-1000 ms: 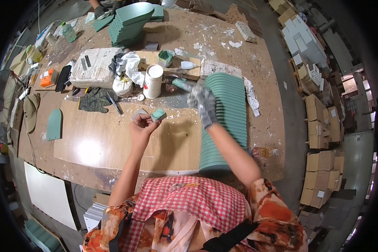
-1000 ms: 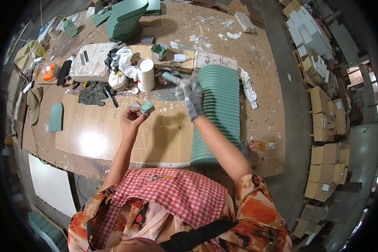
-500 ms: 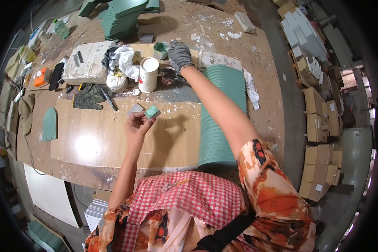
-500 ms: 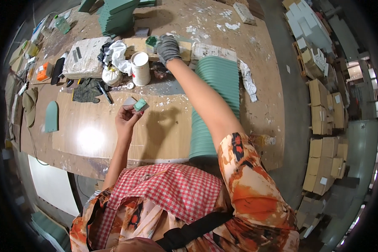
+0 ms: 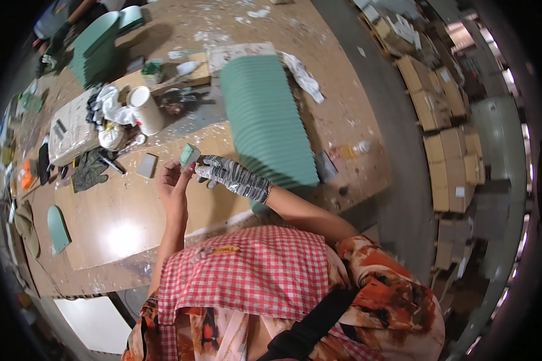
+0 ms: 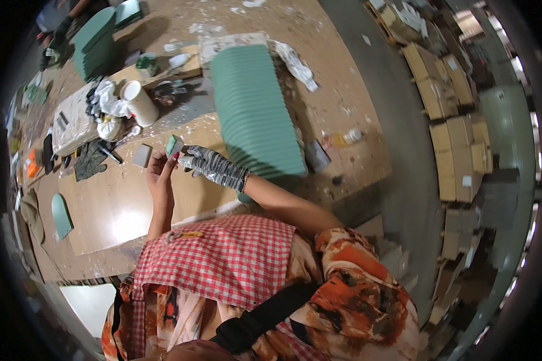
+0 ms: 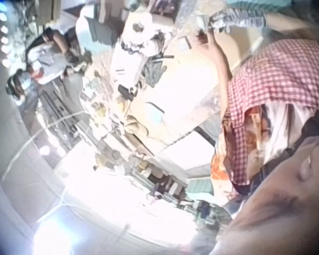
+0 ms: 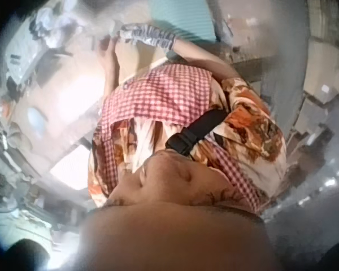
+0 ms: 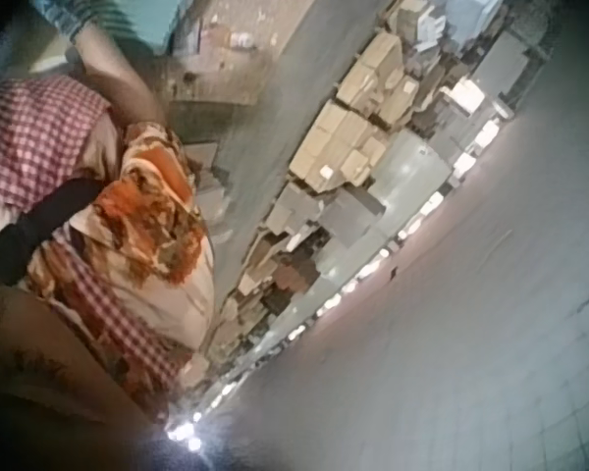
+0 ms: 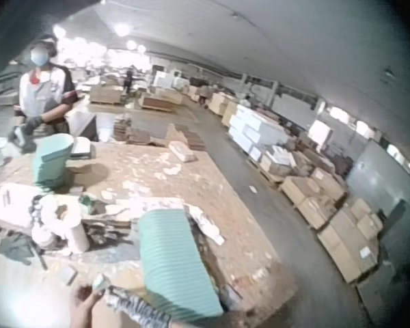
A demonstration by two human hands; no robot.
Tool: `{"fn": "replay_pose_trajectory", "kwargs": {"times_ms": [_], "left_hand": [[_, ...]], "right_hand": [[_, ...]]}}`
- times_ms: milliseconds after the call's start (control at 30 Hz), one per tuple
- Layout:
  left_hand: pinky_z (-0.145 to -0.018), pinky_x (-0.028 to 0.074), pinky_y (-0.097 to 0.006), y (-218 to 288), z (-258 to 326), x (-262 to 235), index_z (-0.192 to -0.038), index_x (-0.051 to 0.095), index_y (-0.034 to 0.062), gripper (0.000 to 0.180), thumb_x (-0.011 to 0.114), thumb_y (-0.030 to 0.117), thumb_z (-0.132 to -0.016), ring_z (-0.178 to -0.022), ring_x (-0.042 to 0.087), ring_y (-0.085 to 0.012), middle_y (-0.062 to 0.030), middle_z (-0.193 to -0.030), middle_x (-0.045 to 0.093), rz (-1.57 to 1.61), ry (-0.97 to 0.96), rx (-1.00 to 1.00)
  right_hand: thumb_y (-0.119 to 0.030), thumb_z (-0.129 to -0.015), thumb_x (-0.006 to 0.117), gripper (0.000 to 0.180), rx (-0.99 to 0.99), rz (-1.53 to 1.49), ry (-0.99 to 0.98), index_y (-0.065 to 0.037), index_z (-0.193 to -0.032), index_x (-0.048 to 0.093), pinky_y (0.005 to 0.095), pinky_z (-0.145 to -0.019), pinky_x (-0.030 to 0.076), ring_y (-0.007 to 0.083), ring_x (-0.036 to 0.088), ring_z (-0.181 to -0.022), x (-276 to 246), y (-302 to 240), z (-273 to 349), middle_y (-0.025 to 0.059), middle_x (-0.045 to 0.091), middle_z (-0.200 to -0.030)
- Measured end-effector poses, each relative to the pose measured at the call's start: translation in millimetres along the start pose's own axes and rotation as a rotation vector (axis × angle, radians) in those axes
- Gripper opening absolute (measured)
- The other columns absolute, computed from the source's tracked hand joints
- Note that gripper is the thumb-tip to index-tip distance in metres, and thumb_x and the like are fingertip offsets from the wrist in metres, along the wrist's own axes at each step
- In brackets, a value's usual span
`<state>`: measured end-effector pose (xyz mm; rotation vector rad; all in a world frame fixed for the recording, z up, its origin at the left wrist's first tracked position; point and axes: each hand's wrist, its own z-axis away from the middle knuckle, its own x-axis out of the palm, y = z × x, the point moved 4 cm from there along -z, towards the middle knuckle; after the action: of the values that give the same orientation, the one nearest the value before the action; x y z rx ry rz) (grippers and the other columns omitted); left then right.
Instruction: The person applies liquid from a bottle to a cloth and wipes the surface and edges of curved green foam blocks stacked on a workbench.
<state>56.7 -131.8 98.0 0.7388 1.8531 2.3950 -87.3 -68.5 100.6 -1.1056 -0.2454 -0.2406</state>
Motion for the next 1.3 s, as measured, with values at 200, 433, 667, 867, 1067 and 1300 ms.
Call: {"fn": "replay_pose_trajectory", "kwargs": {"times_ms": [200, 433, 667, 867, 1067, 1300], "left_hand": [[-0.076, 0.042, -0.024, -18, 23, 38, -0.106, 0.064, 0.004, 0.033, 0.079, 0.007, -0.077, -0.087, 0.05, -0.0099, -0.0011, -0.103, 0.057, -0.283, -0.091, 0.108], [-0.082, 0.042, -0.029, -12, 56, 60, -0.109, 0.064, 0.0048, 0.037, 0.081, 0.01, -0.076, -0.1, 0.053, -0.0156, -0.0041, -0.112, 0.055, -0.491, -0.261, 0.143], [-0.086, 0.043, -0.031, -17, 71, 85, -0.119, 0.059, 0.0067, 0.05, 0.082, 0.01, -0.075, -0.107, 0.052, -0.0173, -0.0055, -0.119, 0.056, -0.453, -0.382, 0.142], [-0.089, 0.043, -0.033, -36, 65, 78, -0.123, 0.056, 0.0046, 0.056, 0.083, 0.011, -0.073, -0.11, 0.052, -0.0189, -0.0069, -0.12, 0.055, -0.479, -0.339, 0.141], [-0.111, 0.032, -0.045, -70, 66, 92, -0.15, 0.027, 0.0073, 0.099, 0.084, 0.017, -0.07, -0.137, 0.033, -0.0297, -0.0139, -0.149, 0.029, -0.68, -0.412, 0.336], [-0.115, 0.023, -0.048, -111, 70, 97, -0.153, 0.008, 0.0005, 0.112, 0.08, 0.031, -0.072, -0.141, 0.024, -0.0373, -0.0225, -0.153, 0.021, -0.629, -0.407, 0.261]], "right_hand": [[-0.03, -0.098, 0.056, 0.03, -0.206, -0.287, 0.157, -0.007, -0.117, 0.062, 0.0277, -0.077, 0.057, 0.0101, 0.061, -0.092, -16, 5, 54, 0.0008, 0.062, -0.101], [-0.03, -0.095, 0.062, 0.03, -0.278, -0.331, 0.241, -0.004, -0.111, 0.064, 0.0264, -0.077, 0.056, 0.0104, 0.063, -0.092, -23, 30, 95, 0.0018, 0.065, -0.1], [-0.031, -0.085, 0.069, 0.029, -0.421, 0.066, 0.657, -0.006, -0.1, 0.066, 0.0275, -0.074, 0.053, 0.0126, 0.063, -0.078, -109, 36, 136, 0.0042, 0.066, -0.085], [-0.008, -0.082, 0.072, 0.026, -0.64, 0.167, 0.859, 0.002, -0.104, 0.06, 0.0268, -0.076, 0.051, 0.0125, 0.058, -0.082, -170, -32, 212, 0.0063, 0.064, -0.097], [-0.01, -0.089, 0.068, 0.022, -0.829, -0.151, 0.863, -0.002, -0.108, 0.066, 0.0232, -0.063, 0.05, 0.0097, 0.06, -0.072, -259, -23, 157, 0.0024, 0.066, -0.095], [-0.016, -0.084, 0.072, 0.029, -0.772, 0.28, 1.064, -0.002, -0.108, 0.07, 0.0287, -0.073, 0.051, 0.0176, 0.067, -0.081, -391, -87, 40, 0.0071, 0.072, -0.094]]}}
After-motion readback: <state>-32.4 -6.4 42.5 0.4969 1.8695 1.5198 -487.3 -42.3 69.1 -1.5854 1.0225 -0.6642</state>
